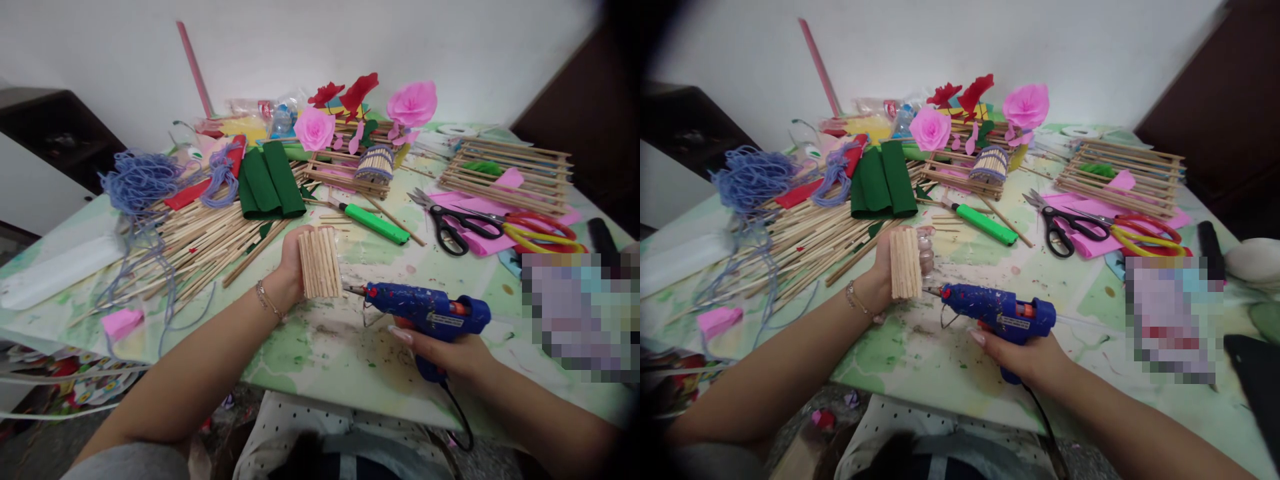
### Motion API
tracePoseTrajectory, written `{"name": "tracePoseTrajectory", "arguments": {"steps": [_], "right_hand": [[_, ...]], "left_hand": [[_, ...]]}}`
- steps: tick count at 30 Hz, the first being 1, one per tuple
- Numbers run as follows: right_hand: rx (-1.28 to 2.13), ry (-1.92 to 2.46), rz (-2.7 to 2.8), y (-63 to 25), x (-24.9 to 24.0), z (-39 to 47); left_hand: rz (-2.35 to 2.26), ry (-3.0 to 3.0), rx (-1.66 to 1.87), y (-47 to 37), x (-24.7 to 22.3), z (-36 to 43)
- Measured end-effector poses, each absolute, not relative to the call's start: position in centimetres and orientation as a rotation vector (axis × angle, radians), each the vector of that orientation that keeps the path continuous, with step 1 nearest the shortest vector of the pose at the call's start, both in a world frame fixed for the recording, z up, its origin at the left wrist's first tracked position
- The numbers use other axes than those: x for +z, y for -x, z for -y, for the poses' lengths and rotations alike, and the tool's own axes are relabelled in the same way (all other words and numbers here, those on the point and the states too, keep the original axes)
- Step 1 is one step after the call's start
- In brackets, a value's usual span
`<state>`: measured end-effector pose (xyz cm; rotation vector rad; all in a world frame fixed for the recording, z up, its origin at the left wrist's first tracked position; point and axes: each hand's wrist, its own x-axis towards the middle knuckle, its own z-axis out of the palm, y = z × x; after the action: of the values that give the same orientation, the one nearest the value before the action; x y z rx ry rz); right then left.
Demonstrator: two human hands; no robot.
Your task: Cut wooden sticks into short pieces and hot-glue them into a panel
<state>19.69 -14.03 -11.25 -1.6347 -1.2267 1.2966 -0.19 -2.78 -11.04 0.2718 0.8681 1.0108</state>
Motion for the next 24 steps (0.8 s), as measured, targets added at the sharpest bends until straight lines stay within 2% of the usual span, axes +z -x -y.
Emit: {"name": "tracePoseTrajectory", "arguments": {"steps": [24], "right_hand": [[1.334,1.640,1.320,-19.70,-10.77,13.95]], "left_hand": [[-0.897,-0.240,1.031,0.24,-10.98,2.75]]}}
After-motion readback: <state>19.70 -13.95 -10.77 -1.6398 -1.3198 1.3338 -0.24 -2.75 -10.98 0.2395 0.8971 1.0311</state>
